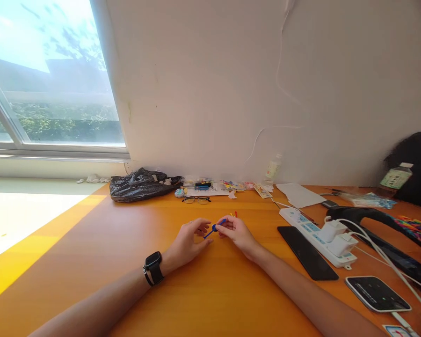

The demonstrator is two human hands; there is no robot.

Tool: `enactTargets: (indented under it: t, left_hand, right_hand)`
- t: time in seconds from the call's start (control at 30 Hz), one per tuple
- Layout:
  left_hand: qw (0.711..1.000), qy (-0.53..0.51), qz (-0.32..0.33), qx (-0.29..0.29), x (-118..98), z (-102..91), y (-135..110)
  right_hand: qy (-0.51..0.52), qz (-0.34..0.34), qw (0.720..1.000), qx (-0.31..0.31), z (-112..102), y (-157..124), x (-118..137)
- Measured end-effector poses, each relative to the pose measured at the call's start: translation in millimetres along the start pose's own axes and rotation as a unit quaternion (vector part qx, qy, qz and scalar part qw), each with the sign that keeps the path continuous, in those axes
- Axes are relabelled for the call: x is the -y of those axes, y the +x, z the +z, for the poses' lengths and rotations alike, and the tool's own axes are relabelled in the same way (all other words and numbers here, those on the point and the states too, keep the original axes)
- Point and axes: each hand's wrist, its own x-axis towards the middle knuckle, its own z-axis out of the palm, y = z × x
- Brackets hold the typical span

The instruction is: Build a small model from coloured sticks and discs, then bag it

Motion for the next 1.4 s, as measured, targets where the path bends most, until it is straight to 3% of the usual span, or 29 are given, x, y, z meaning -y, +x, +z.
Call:
enactTargets:
  t: [0.13, 0.3, 0.6, 0.83, 1.13, 1.27, 1.4]
  left_hand:
    - [0.996, 0.081, 0.037, 0.031, 16, -1.0, 2]
    - [0.985, 0.157, 0.059, 0.030, 18, -5.6, 5]
    - [0.974, 0.215, 0.056, 0.038, 13, -11.5, 2]
    - [0.978, 0.203, 0.039, 0.035, 22, -9.5, 3]
    - [0.976, 0.216, 0.011, 0.028, 27, -16.3, 6]
    - [0.974, 0.225, 0.003, 0.029, 23, -18.3, 6]
    - [0.973, 0.228, 0.006, 0.026, 22, -18.1, 6]
  right_hand:
    - [-0.024, 0.035, 0.998, -0.036, -4, 6, -12]
    - [-0.224, -0.096, 0.969, -0.041, -4, 2, -10]
    - [-0.395, -0.193, 0.896, 0.067, -2, -13, 4]
    - [-0.510, -0.182, 0.831, 0.130, 1, -17, 13]
    - [-0.519, -0.151, 0.833, 0.119, -1, -15, 6]
    - [-0.527, -0.143, 0.825, 0.143, 0, -13, 7]
    - [-0.509, -0.123, 0.838, 0.153, -1, -11, 6]
